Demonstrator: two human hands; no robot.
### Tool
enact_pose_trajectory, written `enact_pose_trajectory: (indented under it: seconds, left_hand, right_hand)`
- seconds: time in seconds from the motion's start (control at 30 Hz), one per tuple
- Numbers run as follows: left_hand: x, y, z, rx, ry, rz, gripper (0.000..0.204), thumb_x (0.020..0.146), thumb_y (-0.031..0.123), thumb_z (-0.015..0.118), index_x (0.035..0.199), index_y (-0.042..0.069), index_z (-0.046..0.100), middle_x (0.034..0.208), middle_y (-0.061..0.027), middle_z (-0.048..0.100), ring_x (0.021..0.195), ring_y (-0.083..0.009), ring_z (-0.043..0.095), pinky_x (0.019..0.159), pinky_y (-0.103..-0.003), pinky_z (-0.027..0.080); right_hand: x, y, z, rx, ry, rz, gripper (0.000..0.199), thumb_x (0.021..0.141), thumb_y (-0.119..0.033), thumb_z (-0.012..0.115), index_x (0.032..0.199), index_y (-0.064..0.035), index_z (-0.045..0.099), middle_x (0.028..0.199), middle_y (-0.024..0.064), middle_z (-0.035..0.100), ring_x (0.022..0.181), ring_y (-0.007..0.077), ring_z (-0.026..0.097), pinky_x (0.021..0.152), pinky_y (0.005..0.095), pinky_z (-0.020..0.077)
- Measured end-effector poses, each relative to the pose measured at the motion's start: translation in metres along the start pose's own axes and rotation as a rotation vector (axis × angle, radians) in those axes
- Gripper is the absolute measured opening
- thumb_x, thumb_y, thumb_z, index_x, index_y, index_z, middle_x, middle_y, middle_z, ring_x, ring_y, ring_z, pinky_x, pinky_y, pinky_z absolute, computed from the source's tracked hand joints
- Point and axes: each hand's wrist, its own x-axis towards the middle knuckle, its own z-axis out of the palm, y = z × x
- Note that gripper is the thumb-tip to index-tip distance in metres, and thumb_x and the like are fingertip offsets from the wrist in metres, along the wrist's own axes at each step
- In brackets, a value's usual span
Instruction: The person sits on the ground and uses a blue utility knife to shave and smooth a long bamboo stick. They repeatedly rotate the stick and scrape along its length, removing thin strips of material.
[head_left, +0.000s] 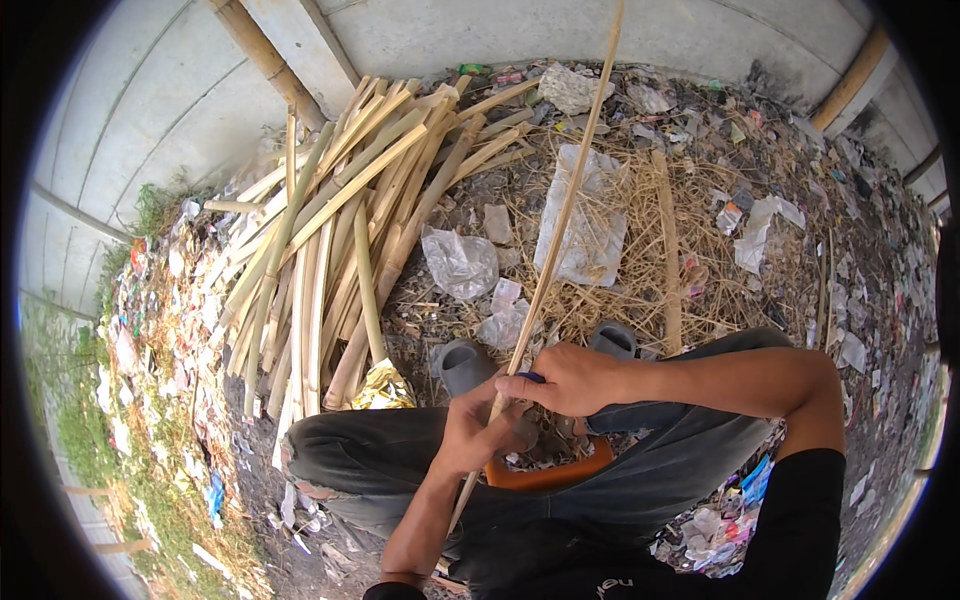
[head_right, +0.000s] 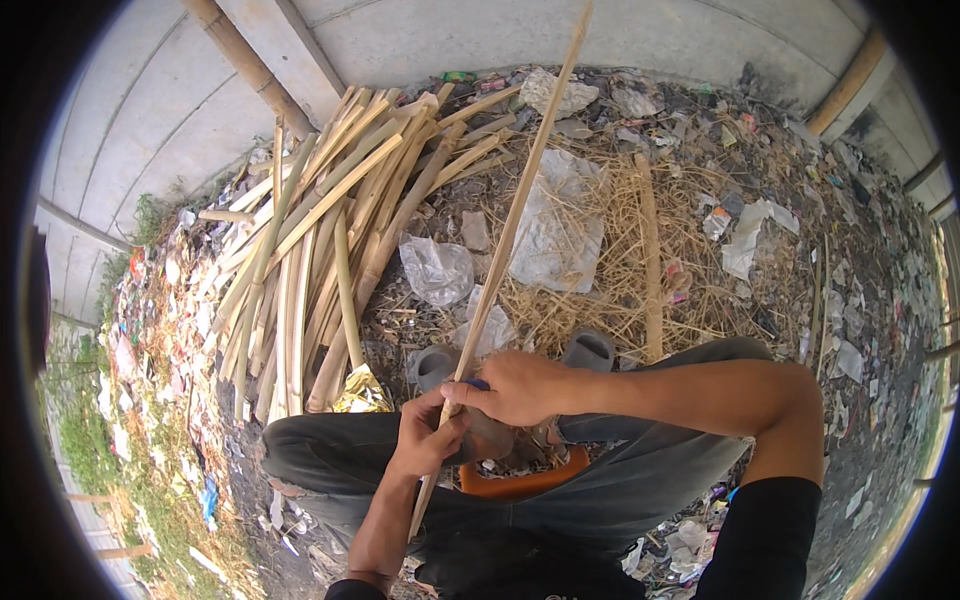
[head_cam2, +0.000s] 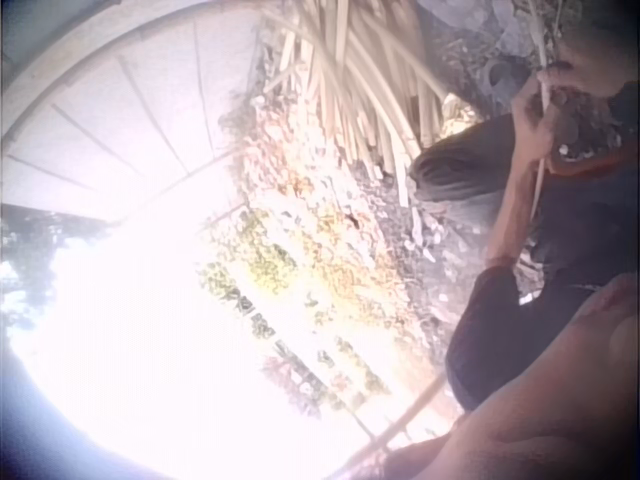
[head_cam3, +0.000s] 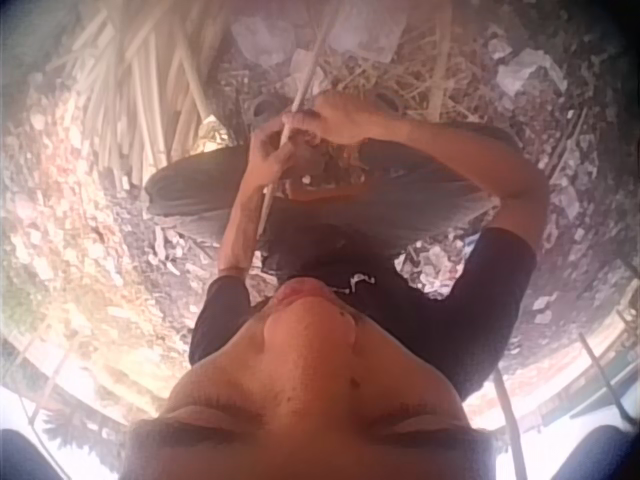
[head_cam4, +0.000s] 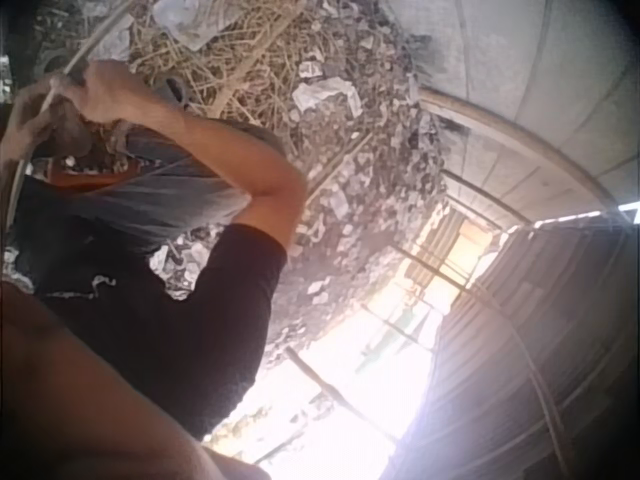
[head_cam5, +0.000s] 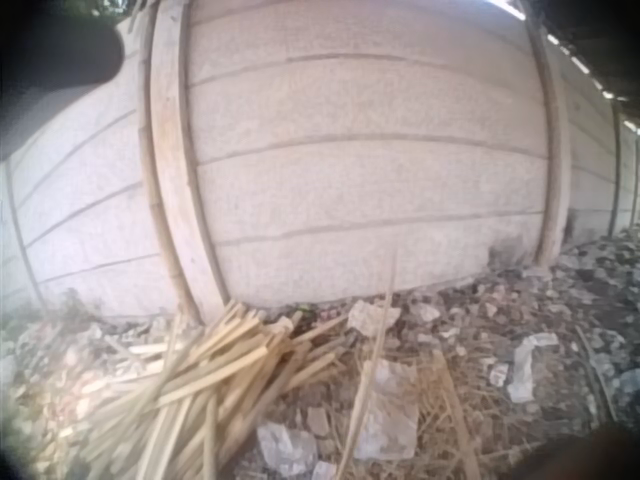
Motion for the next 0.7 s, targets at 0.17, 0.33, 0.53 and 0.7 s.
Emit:
enact_pose_trajectory:
  seconds: [0.17, 0.33, 0.53, 0.7]
  left_hand:
    - [-0.003, 0.003, 0.003, -0.101, 0.018, -0.082, 0.028, 0.096, -0.003, 0.064, 0.124, -0.001, 0.063, 0.072, 0.0039, 0.054, 0.051, -0.0019, 0.043, 0.044, -0.021, 0.031]
    - [0.002, 0.001, 0.003, -0.039, 0.032, 0.005, 0.031, 0.096, -0.003, 0.065, 0.128, -0.001, 0.063, 0.071, 0.0043, 0.054, 0.052, -0.0014, 0.043, 0.045, -0.021, 0.031]
    - [0.003, 0.002, -0.001, 0.127, 0.189, -0.004, 0.057, 0.096, 0.004, 0.066, 0.151, -0.003, 0.05, 0.113, -0.0052, 0.071, 0.098, -0.0084, 0.062, 0.088, -0.027, 0.052]
    - [0.01, 0.01, 0.0, 0.247, 0.322, -0.026, 0.059, 0.096, 0.005, 0.066, 0.15, -0.008, 0.048, 0.115, -0.0097, 0.07, 0.098, -0.0098, 0.063, 0.085, -0.026, 0.052]
  right_hand:
    - [0.002, -0.002, -0.012, 0.238, -0.195, 0.119, 0.09, 0.098, -0.077, 0.046, 0.065, 0.0044, 0.067, 0.049, 0.0098, 0.05, 0.05, 0.025, 0.055, 0.052, 0.0452, 0.0445]
    - [0.008, 0.005, -0.014, 0.31, -0.323, 0.23, 0.078, 0.094, -0.074, 0.058, 0.069, 0.0002, 0.068, 0.053, 0.0044, 0.048, 0.054, 0.0173, 0.053, 0.052, 0.0392, 0.0413]
    - [0.007, 0.003, -0.028, 0.102, 0.311, -0.003, 0.052, 0.085, -0.053, 0.079, 0.08, -0.0034, 0.063, 0.062, 0.006, 0.057, 0.058, 0.0187, 0.056, 0.056, 0.0364, 0.0442]
    - [0.01, 0.015, -0.043, 0.164, 0.798, -0.096, 0.036, 0.084, -0.023, 0.079, 0.107, -0.0028, 0.06, 0.081, 0.0116, 0.064, 0.067, 0.0293, 0.068, 0.061, 0.0378, 0.0534]
